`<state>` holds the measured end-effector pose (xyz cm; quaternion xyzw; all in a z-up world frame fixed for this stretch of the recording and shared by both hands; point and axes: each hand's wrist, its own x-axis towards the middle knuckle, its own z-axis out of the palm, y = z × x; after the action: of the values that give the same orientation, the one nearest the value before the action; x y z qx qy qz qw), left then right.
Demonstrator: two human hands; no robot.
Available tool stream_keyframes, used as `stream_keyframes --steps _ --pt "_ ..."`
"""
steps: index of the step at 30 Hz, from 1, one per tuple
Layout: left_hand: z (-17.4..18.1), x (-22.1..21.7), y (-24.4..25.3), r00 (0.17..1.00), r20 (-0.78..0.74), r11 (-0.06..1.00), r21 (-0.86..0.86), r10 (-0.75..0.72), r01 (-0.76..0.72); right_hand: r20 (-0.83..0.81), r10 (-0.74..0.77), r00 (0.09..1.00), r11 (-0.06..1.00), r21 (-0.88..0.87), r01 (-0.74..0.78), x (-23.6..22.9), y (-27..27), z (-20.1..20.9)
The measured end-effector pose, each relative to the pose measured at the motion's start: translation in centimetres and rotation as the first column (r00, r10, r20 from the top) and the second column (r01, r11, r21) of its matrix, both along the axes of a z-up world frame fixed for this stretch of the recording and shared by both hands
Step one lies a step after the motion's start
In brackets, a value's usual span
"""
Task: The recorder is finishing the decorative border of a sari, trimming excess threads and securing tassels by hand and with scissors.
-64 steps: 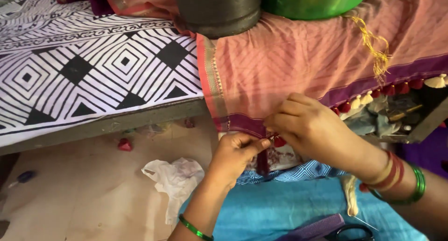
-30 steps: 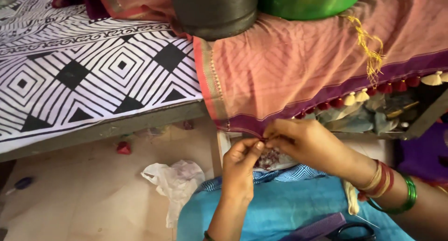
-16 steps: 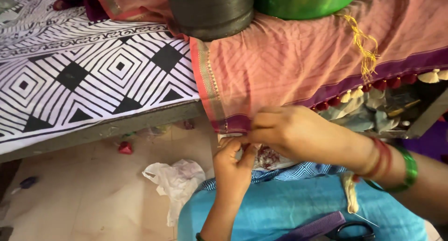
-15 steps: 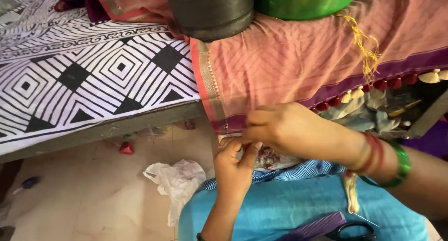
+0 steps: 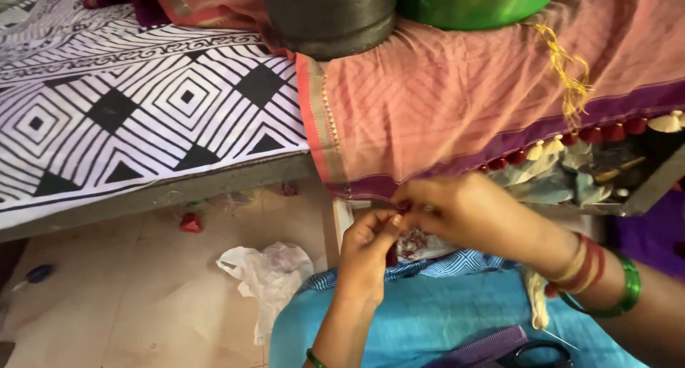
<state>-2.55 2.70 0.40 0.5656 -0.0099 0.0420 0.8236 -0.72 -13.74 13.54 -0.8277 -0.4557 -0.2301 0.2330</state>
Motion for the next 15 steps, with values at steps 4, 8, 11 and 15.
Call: stream_keyframes --steps 4,8,11,15 --pt "-1.7 0.3 0.0 0.999 0.045 0.972 -0.233 0.014 -0.003 -0.063 -0.044 0.997 0.999 0.021 0.045 0.5 -1.7 -2.6" --pt "-0.5 -0.2 0.7 0.998 0.047 0.985 -0.165 0.051 -0.042 -0.041 -0.029 0.999 0.998 -0.052 0.027 0.3 -2.2 -2.7" --pt "2.0 -0.9 1.3 0.992 0.016 0.990 0.071 0.125 -0.126 0.008 0.094 0.995 0.964 -0.249 -0.089 -0.7 -0.7 0.1" --pt "2.9 -1.3 1.6 0.849 0.494 0.811 0.411 0.186 -0.416 0.174 0.245 0.954 0.955 -0.210 -0.207 -0.1 2.5 4.0"
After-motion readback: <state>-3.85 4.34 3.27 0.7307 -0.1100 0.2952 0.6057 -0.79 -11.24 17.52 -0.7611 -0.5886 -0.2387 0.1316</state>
